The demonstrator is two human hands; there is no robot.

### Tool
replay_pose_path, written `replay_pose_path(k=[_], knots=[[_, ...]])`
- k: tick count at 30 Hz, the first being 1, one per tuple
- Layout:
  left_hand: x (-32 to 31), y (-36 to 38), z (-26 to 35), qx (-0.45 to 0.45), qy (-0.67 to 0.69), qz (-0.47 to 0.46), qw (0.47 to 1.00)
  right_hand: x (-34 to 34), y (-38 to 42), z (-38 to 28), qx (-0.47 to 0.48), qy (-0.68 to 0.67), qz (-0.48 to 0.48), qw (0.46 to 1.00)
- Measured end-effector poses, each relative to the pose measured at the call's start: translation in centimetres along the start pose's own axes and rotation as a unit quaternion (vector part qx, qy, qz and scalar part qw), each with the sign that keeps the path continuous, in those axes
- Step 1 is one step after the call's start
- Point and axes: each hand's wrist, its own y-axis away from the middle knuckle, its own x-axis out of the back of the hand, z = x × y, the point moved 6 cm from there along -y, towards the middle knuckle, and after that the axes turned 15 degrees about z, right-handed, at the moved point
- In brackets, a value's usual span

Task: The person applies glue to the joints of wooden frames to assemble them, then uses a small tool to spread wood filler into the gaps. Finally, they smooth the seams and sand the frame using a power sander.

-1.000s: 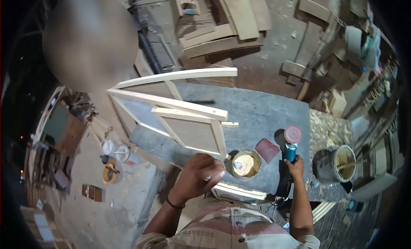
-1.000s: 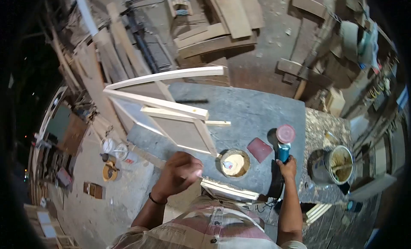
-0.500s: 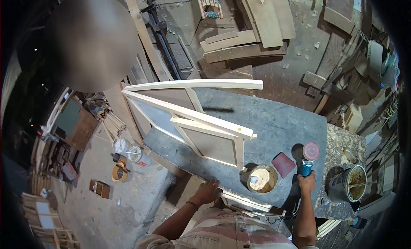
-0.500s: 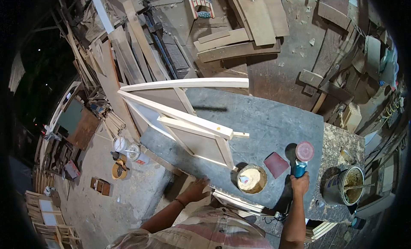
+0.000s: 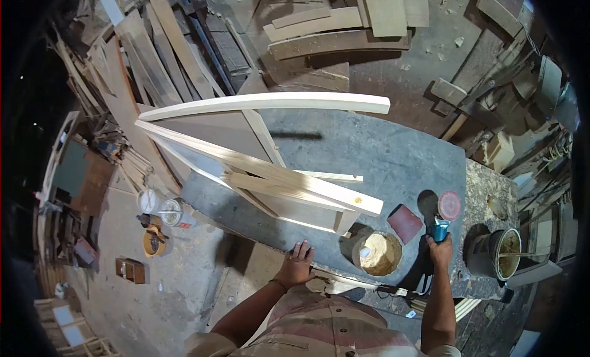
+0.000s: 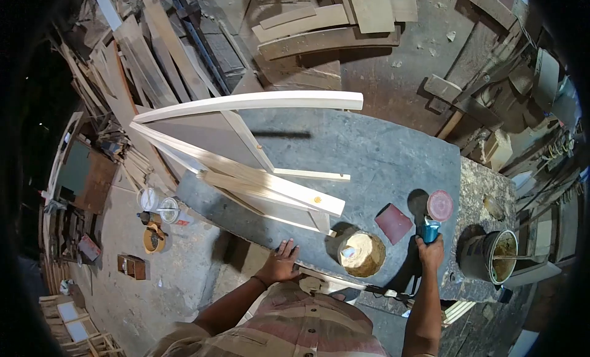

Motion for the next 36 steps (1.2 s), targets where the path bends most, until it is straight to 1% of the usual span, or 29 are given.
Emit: replay_pose_path(k=[1, 2, 3, 4, 5, 6, 7, 8, 9, 10, 11, 12, 13, 14, 15, 16, 17, 19, 20, 22, 26, 28, 32, 34, 35, 36], knots=[[0.0, -0.3, 0.1, 0.023, 0.005, -0.041, 0.999, -0.4, -0.1, 0.6, 0.037, 0.018, 0.043, 0.998], [0.5, -0.9, 0.5, 0.019, 0.012, -0.041, 0.999, -0.6, -0.5, 1.2, 0.076, 0.036, 0.086, 0.993], [0.7, -0.9, 0.8, 0.038, 0.001, -0.085, 0.996, 1.4, 0.1, -0.1, 0.116, 0.073, 0.105, 0.985], [0.9, -1.0, 0.9, 0.058, -0.011, -0.129, 0.99, 4.0, 1.0, -2.3, 0.117, 0.08, 0.106, 0.984], [1.4, -1.2, 1.1, 0.066, 0.006, -0.155, 0.986, 7.1, 2.2, -5.7, 0.142, -0.019, 0.128, 0.981], [1.5, -1.4, 1.2, 0.065, 0.011, -0.156, 0.986, 10.2, 3.8, -9.0, 0.165, -0.118, 0.147, 0.968], [1.6, -1.3, 1.2, 0.069, 0.018, -0.156, 0.985, 12.4, 6.3, -12.6, 0.214, -0.164, 0.091, 0.959], [1.8, -1.4, 1.2, 0.073, 0.024, -0.153, 0.985, 10.3, 7.5, -12.6, 0.226, -0.271, 0.011, 0.936], [2.0, -1.4, 1.3, 0.069, 0.026, -0.151, 0.986, 10.6, 9.9, -15.4, 0.301, -0.266, -0.072, 0.913], [2.1, -1.3, 1.3, 0.075, 0.024, -0.157, 0.984, 10.4, 12.3, -17.7, 0.325, -0.23, -0.162, 0.903], [2.1, -1.5, 1.3, 0.081, 0.024, -0.16, 0.984, 10.1, 14.2, -19.9, 0.367, -0.19, -0.214, 0.885], [2.1, -1.6, 1.3, 0.079, 0.027, -0.154, 0.985, 8.6, 15.1, -20.4, 0.405, -0.16, -0.226, 0.872], [2.0, -1.5, 1.2, 0.076, 0.024, -0.162, 0.984, 6.5, 15.7, -20.0, 0.421, -0.027, -0.255, 0.87], [1.9, -1.5, 1.0, 0.073, 0.02, -0.169, 0.983, 4.0, 15.9, -19.1, 0.489, 0.017, -0.235, 0.84], [2.0, -1.4, 1.0, 0.078, 0.024, -0.168, 0.982, 2.0, 15.9, -18.6, 0.518, 0.063, -0.229, 0.822], [2.2, -1.5, 1.0, 0.077, 0.028, -0.165, 0.983, 1.4, 16.0, -18.7, 0.545, 0.109, -0.222, 0.801], [2.3, -1.5, 0.9, 0.082, 0.029, -0.17, 0.982, 1.3, 16.0, -18.9, 0.546, 0.112, -0.22, 0.8], [2.1, -1.4, 0.8, 0.086, 0.035, -0.174, 0.98, 1.1, 16.5, -19.7, 0.506, 0.2, -0.269, 0.794], [1.9, -1.5, 0.7, 0.085, 0.033, -0.172, 0.981, 1.0, 16.6, -19.9, 0.507, 0.202, -0.268, 0.794], [1.7, -1.3, 0.6, 0.083, 0.033, -0.169, 0.982, 0.1, 17.1, -20.0, 0.53, 0.214, -0.289, 0.768], [1.7, -1.3, 0.6, 0.087, 0.036, -0.163, 0.982, -0.6, 17.0, -19.6, 0.544, 0.206, -0.272, 0.766], [1.4, -1.4, 0.6, 0.089, 0.042, -0.162, 0.982, -0.4, 17.0, -19.6, 0.542, 0.178, -0.248, 0.783], [1.4, -1.6, 0.9, 0.1, 0.049, -0.151, 0.982, 0.8, 16.7, -20.1, 0.526, 0.199, -0.262, 0.784], [1.6, -1.7, 1.0, 0.1, 0.045, -0.153, 0.982, 1.7, 16.2, -20.6, 0.549, 0.19, -0.243, 0.777], [1.3, -1.7, 1.0, 0.096, 0.038, -0.147, 0.984, 2.9, 15.2, -20.7, 0.534, 0.161, -0.239, 0.795], [1.2, -1.6, 0.9, 0.092, 0.031, -0.141, 0.985, 6.1, 14.4, -22.3, 0.517, 0.132, -0.236, 0.812]])
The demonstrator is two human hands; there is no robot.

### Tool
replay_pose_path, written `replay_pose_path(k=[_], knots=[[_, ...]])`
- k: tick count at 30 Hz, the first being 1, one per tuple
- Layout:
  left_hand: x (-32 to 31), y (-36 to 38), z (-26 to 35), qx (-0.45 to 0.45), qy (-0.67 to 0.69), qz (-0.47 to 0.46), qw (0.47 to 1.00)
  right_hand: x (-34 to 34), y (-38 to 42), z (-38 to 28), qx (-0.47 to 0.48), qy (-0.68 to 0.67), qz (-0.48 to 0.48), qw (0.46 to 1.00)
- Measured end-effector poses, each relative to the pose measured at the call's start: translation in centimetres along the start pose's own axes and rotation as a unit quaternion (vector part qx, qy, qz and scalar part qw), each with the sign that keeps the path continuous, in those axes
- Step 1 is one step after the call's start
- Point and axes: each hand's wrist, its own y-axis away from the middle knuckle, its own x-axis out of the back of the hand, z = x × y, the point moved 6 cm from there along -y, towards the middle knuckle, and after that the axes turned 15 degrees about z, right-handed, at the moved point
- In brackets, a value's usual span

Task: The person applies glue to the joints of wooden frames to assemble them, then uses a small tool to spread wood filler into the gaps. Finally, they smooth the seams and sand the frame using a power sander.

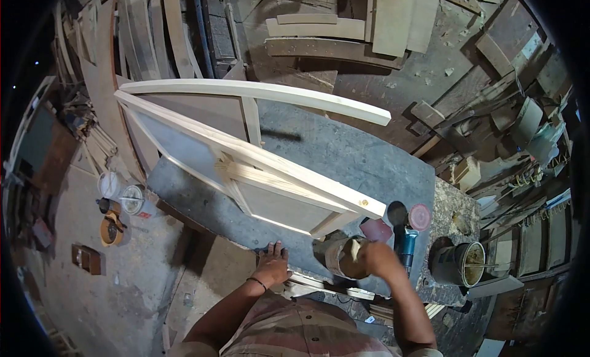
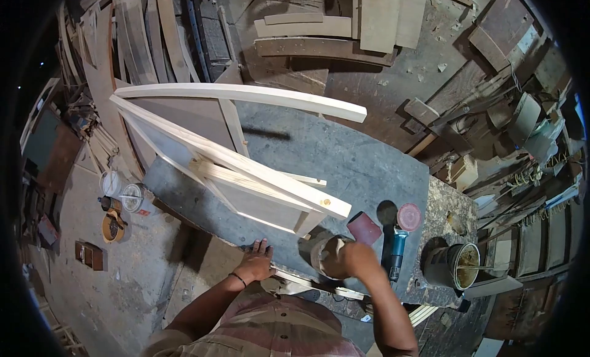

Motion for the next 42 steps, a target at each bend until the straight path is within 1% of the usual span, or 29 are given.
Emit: replay_pose_path(k=[2, 4, 6, 7, 9, 10, 12, 16, 26, 29, 33, 38, 42], knots=[[0.3, 0.0, 0.1, 0.0, 0.009, 0.001, 1.0, 8.8, 0.1, 0.3, -0.031, -0.13, 0.122, 0.983], [0.4, 0.1, 0.2, 0.001, 0.004, 0.002, 1.0, 16.9, -0.3, -0.5, -0.028, -0.159, 0.214, 0.963], [0.6, 0.0, 0.3, -0.004, 0.004, 0.005, 1.0, 22.0, -0.2, -1.4, -0.044, -0.277, 0.334, 0.9], [0.5, -0.1, 0.3, -0.001, -0.003, -0.002, 1.0, 23.8, -0.4, -2.6, -0.045, -0.276, 0.332, 0.901], [0.5, -0.1, 0.4, 0.003, -0.006, -0.013, 1.0, 26.9, -0.6, -5.7, 0.03, -0.262, 0.37, 0.891], [0.7, -0.1, 0.5, 0.003, -0.003, -0.014, 1.0, 27.0, -1.0, -6.4, 0.03, -0.26, 0.368, 0.892], [1.0, 0.0, 0.6, 0.011, 0.008, -0.006, 1.0, 27.1, -1.5, -8.2, 0.096, -0.257, 0.36, 0.892], [0.7, 0.1, 0.4, 0.011, 0.023, 0.0, 1.0, 26.4, -2.4, -8.6, 0.118, -0.257, 0.334, 0.899], [0.6, 0.0, 0.3, 0.016, 0.01, -0.013, 1.0, 26.1, -2.3, -9.1, 0.117, -0.259, 0.317, 0.905], [0.5, 0.0, 0.2, 0.016, 0.014, -0.013, 1.0, 26.1, -2.4, -9.1, 0.102, -0.263, 0.306, 0.909], [0.7, 0.0, 0.3, 0.009, 0.016, -0.015, 1.0, 26.1, -2.3, -9.2, 0.117, -0.254, 0.319, 0.906], [0.5, 0.0, 0.2, 0.009, 0.015, -0.015, 1.0, 26.3, -2.2, -9.3, 0.119, -0.24, 0.324, 0.907], [0.8, 0.1, 0.3, 0.008, 0.014, -0.019, 1.0, 26.4, -2.0, -9.3, 0.108, -0.254, 0.333, 0.902]])
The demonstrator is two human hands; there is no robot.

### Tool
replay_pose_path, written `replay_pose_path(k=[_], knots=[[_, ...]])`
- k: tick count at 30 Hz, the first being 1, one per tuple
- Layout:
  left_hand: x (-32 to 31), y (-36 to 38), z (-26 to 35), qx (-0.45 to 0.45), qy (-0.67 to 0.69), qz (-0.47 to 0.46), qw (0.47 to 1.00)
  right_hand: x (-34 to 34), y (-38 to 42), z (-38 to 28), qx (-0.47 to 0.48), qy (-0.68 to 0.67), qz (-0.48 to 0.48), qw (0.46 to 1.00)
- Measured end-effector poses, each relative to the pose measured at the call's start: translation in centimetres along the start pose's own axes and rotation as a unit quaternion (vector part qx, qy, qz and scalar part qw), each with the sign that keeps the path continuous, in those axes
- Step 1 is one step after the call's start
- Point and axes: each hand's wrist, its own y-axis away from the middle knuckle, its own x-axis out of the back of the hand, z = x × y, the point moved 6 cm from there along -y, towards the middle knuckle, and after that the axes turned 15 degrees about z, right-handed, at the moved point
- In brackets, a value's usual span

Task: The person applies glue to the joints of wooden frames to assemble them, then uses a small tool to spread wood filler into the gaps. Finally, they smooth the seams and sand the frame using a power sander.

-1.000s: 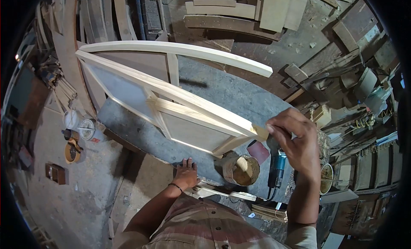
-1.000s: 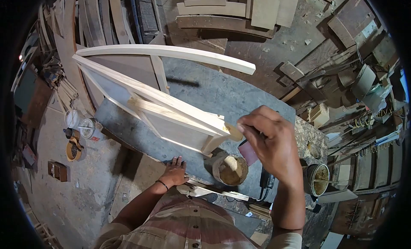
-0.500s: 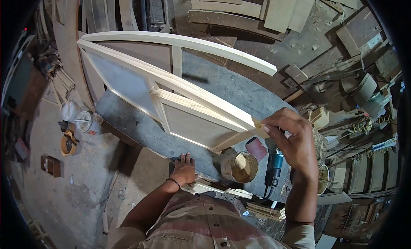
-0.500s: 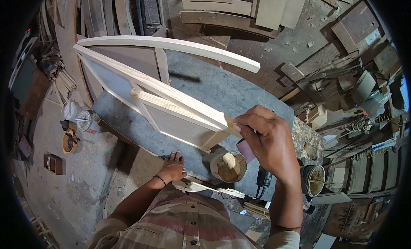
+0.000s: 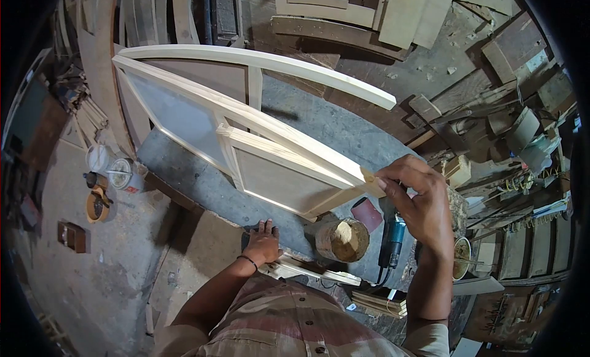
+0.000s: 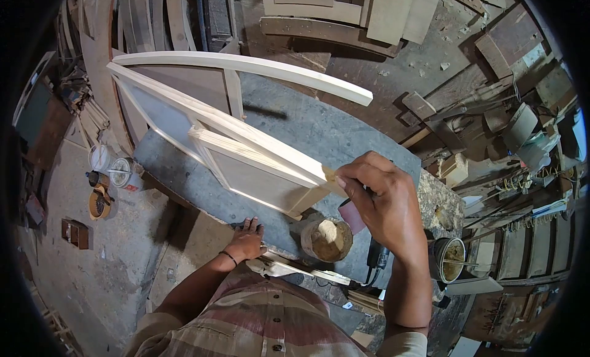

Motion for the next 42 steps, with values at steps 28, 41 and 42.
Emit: replay_pose_path(k=[28, 41, 42], knots=[[-0.8, -0.6, -0.6, -0.021, -0.018, -0.02, 0.999, 0.7, 28.9, 24.0, -0.396, 0.045, 0.187, 0.898], [-1.7, -0.3, -0.7, -0.037, -0.044, 0.075, 0.996, -2.6, 37.2, 42.1, -0.511, 0.091, 0.137, 0.844], [-1.2, -0.1, -0.2, -0.035, -0.072, 0.101, 0.992, -2.1, 37.2, 42.6, -0.48, 0.147, 0.129, 0.855]])
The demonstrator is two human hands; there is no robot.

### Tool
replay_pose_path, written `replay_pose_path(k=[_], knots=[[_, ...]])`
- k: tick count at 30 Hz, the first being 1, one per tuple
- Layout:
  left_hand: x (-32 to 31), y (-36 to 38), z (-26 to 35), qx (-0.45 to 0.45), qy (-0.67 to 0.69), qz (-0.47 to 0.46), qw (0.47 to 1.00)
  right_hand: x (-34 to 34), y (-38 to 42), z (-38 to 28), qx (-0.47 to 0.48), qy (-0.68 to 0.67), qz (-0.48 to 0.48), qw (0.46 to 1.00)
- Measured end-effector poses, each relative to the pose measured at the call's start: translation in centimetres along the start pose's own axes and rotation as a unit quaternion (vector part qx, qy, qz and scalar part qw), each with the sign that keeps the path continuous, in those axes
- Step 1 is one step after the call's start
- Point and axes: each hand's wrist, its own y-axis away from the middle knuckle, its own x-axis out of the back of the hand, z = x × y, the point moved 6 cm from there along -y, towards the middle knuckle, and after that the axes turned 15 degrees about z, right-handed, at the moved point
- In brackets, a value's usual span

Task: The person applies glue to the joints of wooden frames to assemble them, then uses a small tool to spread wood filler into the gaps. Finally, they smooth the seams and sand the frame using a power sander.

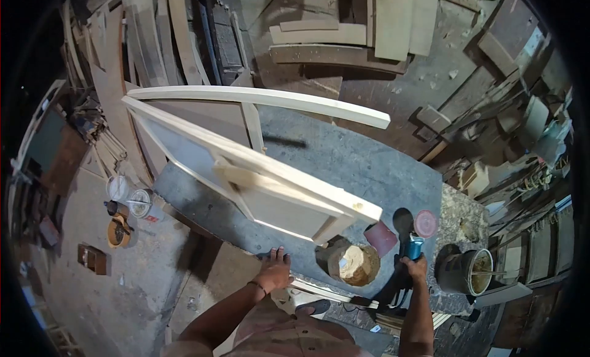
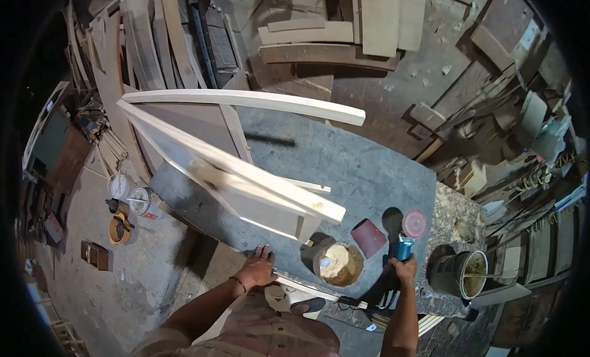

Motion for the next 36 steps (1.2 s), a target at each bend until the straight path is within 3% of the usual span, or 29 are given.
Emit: replay_pose_path(k=[1, 2, 3, 5, 7, 8, 9, 11, 12, 14, 15, 16, 20, 23, 25, 26, 29, 32, 34, 36], knots=[[1.6, 0.2, 0.7, -0.001, 0.002, 0.005, 1.0, 0.3, 0.1, -0.1, -0.023, 0.02, -0.032, 0.999], [2.7, -0.4, 1.3, 0.005, 0.057, -0.052, 0.997, 1.3, 0.9, -0.4, -0.014, 0.018, -0.028, 0.999], [4.1, -0.9, 2.2, 0.011, 0.11, -0.102, 0.989, 1.1, 1.5, 0.2, -0.073, -0.086, -0.053, 0.992], [7.9, -0.5, 6.7, -0.041, 0.153, 0.002, 0.987, 2.4, 4.1, -2.9, -0.148, -0.264, -0.102, 0.948], [10.9, 0.2, 13.3, -0.086, 0.322, -0.032, 0.942, 4.7, 7.2, -6.6, -0.225, -0.334, -0.099, 0.91], [9.1, -0.2, 16.0, -0.094, 0.295, -0.041, 0.95, 6.5, 8.9, -9.8, -0.251, -0.36, -0.096, 0.894], [12.4, 0.8, 18.5, -0.142, 0.339, 0.001, 0.93, 9.2, 11.0, -14.7, -0.242, -0.394, -0.069, 0.884], [16.0, 2.8, 22.6, -0.172, 0.314, -0.025, 0.933, 11.3, 11.1, -16.4, -0.21, -0.443, -0.051, 0.87], [16.8, 4.0, 24.0, -0.202, 0.276, 0.083, 0.936, 13.2, 11.6, -19.2, -0.189, -0.471, -0.04, 0.861], [19.2, 5.3, 24.8, -0.249, 0.188, 0.043, 0.949, 16.5, 12.7, -24.2, -0.115, -0.495, -0.013, 0.861], [18.5, 4.8, 24.3, -0.227, 0.184, 0.055, 0.955, 16.5, 12.5, -24.6, -0.106, -0.487, -0.019, 0.867], [15.2, 3.5, 23.7, -0.248, 0.155, 0.06, 0.954, 17.5, 12.3, -23.6, -0.107, -0.472, -0.01, 0.875], [14.3, 1.2, 21.2, -0.141, 0.159, 0.067, 0.975, 21.0, 13.9, -21.7, -0.103, -0.443, 0.016, 0.89], [14.0, -2.0, 22.5, -0.165, 0.139, 0.141, 0.966, 23.5, 15.6, -20.1, -0.115, -0.444, 0.03, 0.888], [14.2, -4.5, 25.5, -0.26, 0.162, 0.232, 0.923, 24.7, 16.8, -17.9, -0.123, -0.436, 0.042, 0.891], [13.9, -6.3, 26.7, -0.27, 0.161, 0.23, 0.921, 25.1, 17.4, -16.8, -0.126, -0.438, 0.052, 0.889], [13.1, -10.8, 31.3, -0.339, 0.15, 0.19, 0.909, 26.1, 18.8, -13.7, -0.163, -0.441, 0.067, 0.88], [11.2, -14.1, 34.0, -0.326, 0.123, 0.13, 0.928, 26.6, 19.9, -10.7, -0.135, -0.435, 0.093, 0.885], [9.0, -15.5, 34.8, -0.299, 0.062, -0.005, 0.952, 26.5, 20.4, -8.4, -0.132, -0.414, 0.097, 0.895], [6.6, -16.7, 34.7, -0.328, 0.061, -0.011, 0.943, 26.3, 20.6, -6.0, -0.131, -0.391, 0.098, 0.906]])
